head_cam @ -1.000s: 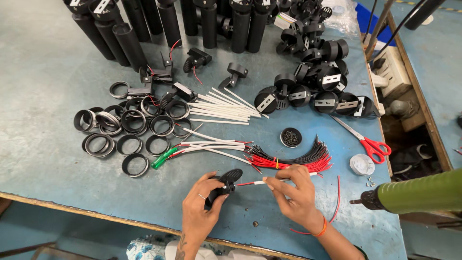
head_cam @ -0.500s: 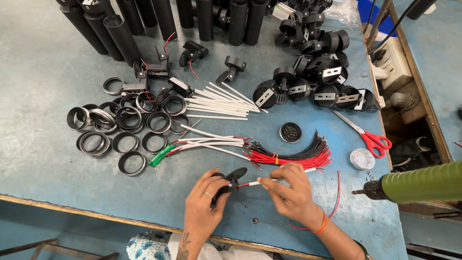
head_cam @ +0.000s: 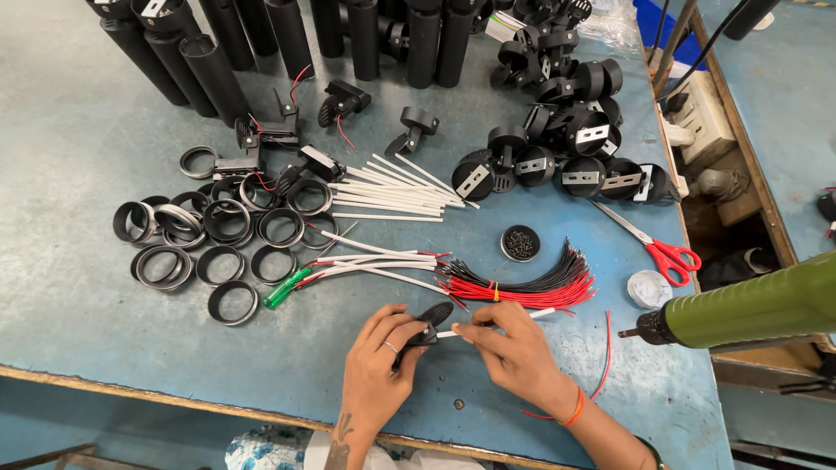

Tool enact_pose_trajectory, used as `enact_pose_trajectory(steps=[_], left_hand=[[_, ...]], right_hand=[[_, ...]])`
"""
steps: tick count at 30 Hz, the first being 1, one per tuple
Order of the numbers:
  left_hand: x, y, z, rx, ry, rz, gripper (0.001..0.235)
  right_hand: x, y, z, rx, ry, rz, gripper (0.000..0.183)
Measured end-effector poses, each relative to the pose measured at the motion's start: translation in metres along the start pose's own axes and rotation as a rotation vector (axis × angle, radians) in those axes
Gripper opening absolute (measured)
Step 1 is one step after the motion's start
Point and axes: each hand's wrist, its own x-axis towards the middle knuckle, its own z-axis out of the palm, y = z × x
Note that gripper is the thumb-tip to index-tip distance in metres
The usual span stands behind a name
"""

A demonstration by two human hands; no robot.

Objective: The person assembles electronic components at a workbench. They insert white plastic rods into black plastic housings, connect red and black wires, and use a green heat gun to shrink tubing around the connections. The person handles multiple components and wires in a repetitive assembly sequence.

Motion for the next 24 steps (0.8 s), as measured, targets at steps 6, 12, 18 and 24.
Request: enact_pose_trajectory(steps=[6,12,18,24], left_hand=[[0.008,-0.002,0.010,-0.017,-0.015,0.046,0.031],[0.015,-0.004,0.018,-0.050,-0.060,0.104,0.033],[0.016,-0.009,0.020,-0.123,0.001,0.090,0.036],[0.013,-0.010,0.021,-0.104,-0.032,0.083,0.037]], right_hand=[[0.000,0.006,-0.007,-0.143,-0.053,-0.047,0.037],[0.004,0.006,-0.005,-0.133,-0.096,-0.053,0.031],[0.000,0.008,0.003,-0.029,-0.024,0.021,0.027],[0.001,0.015,0.004,-0.076,-0.058,-0.033,0.025]])
